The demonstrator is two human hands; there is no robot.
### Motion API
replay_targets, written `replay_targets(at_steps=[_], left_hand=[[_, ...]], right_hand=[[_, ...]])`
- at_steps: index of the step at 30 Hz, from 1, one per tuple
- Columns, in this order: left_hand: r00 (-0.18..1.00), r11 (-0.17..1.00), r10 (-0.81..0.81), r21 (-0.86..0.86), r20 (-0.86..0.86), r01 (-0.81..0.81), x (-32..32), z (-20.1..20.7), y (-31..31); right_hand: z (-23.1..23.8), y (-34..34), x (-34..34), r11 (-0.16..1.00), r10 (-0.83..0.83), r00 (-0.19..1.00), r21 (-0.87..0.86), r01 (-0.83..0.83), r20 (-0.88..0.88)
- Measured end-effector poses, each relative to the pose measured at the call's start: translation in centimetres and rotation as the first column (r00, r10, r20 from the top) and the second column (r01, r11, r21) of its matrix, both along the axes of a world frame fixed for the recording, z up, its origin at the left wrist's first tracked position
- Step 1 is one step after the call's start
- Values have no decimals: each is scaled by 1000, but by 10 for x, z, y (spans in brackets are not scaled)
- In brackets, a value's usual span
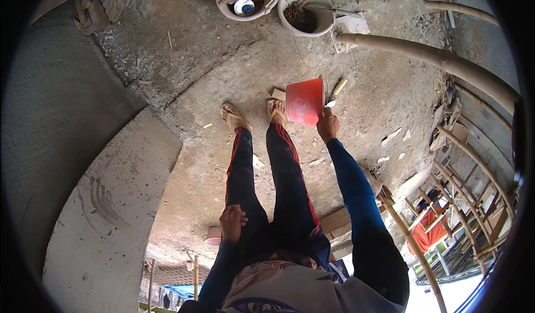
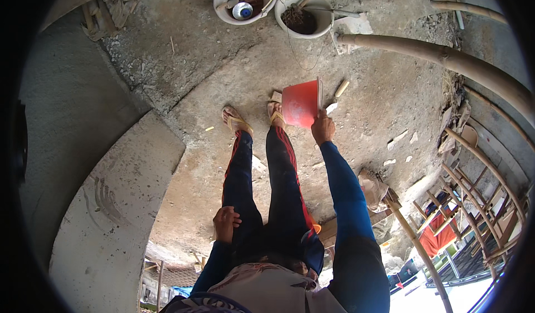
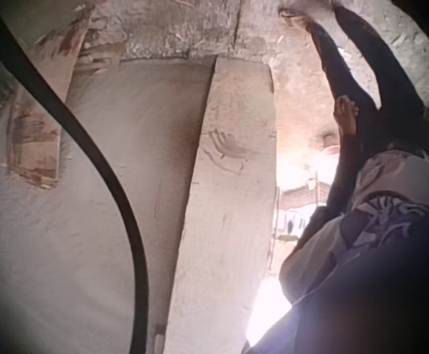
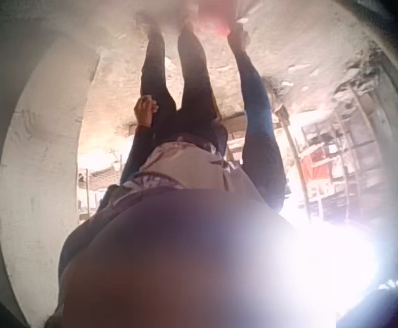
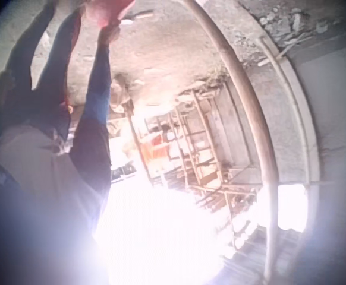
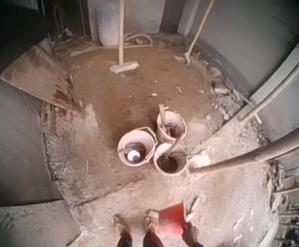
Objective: The person repeatedly scoops wet cement from a mixing area into a red bucket and pours it into a large blue barrel. The person walks back and forth between the mixing area and the barrel, handling the bucket with both hands.
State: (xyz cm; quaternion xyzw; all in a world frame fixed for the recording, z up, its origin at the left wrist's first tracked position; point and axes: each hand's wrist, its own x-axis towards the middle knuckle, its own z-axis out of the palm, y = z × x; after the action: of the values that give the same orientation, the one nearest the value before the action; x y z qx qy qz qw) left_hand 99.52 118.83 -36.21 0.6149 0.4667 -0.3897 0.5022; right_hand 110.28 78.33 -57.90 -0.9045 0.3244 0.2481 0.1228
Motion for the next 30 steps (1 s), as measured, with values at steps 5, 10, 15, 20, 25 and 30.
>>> replay_targets(at_steps=[5,10,15,20,25,30], left_hand=[[976,987,159,7,152,-162,37,26,24],[930,953,276,55,245,-297,65,24,76],[984,970,44,227,170,-82,83,-19,138],[990,982,-12,183,-141,38,153,-22,169],[992,988,128,86,12,-128,279,-23,177],[982,967,92,221,166,-128,453,-17,193]], right_hand=[[164,-11,-10,988,95,991,-134,-82,91],[249,-10,15,978,167,973,-149,-144,157],[281,17,45,994,111,978,-34,-107,175],[238,48,61,988,-49,977,152,17,209],[188,73,134,978,166,965,156,-136,-202],[161,85,327,970,235,871,41,-241,-432]])
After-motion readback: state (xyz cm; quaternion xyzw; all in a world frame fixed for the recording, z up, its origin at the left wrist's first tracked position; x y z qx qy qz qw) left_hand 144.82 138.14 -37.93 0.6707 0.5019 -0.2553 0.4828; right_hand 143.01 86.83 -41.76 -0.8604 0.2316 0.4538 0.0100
